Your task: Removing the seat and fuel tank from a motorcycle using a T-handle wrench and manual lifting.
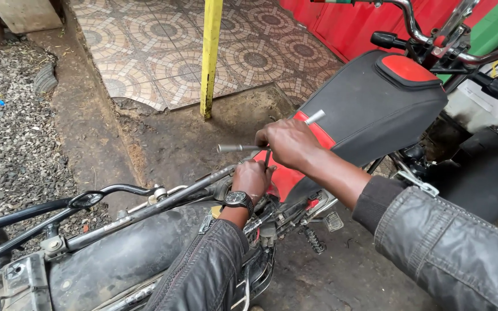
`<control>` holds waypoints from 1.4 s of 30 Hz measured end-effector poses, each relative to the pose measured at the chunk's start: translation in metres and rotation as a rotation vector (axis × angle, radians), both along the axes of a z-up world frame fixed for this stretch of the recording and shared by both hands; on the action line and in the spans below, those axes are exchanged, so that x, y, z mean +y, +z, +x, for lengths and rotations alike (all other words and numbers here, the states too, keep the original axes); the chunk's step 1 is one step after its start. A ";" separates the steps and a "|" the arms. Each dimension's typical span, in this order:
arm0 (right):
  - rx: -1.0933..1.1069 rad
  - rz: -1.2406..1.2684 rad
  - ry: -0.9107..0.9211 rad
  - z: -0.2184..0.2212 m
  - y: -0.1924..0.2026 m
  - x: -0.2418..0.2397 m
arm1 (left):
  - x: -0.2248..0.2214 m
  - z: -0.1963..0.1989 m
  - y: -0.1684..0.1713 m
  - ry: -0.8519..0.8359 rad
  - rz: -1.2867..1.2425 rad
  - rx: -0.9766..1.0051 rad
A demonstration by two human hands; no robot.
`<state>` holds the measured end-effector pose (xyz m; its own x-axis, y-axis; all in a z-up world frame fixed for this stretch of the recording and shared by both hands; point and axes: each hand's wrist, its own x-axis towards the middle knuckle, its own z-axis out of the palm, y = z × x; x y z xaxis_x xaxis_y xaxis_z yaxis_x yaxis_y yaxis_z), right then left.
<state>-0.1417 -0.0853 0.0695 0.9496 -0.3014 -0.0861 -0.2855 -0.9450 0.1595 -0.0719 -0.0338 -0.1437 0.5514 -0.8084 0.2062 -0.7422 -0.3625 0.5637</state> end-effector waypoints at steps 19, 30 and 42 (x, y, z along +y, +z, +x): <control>-0.369 0.619 -0.365 -0.022 0.005 -0.002 | 0.007 -0.001 0.011 0.031 -0.017 0.021; -0.043 0.391 -0.378 -0.001 -0.025 -0.032 | 0.009 -0.005 0.019 0.039 0.019 0.006; -0.025 0.072 0.017 -0.004 -0.009 -0.010 | 0.013 -0.004 0.012 0.053 -0.035 0.038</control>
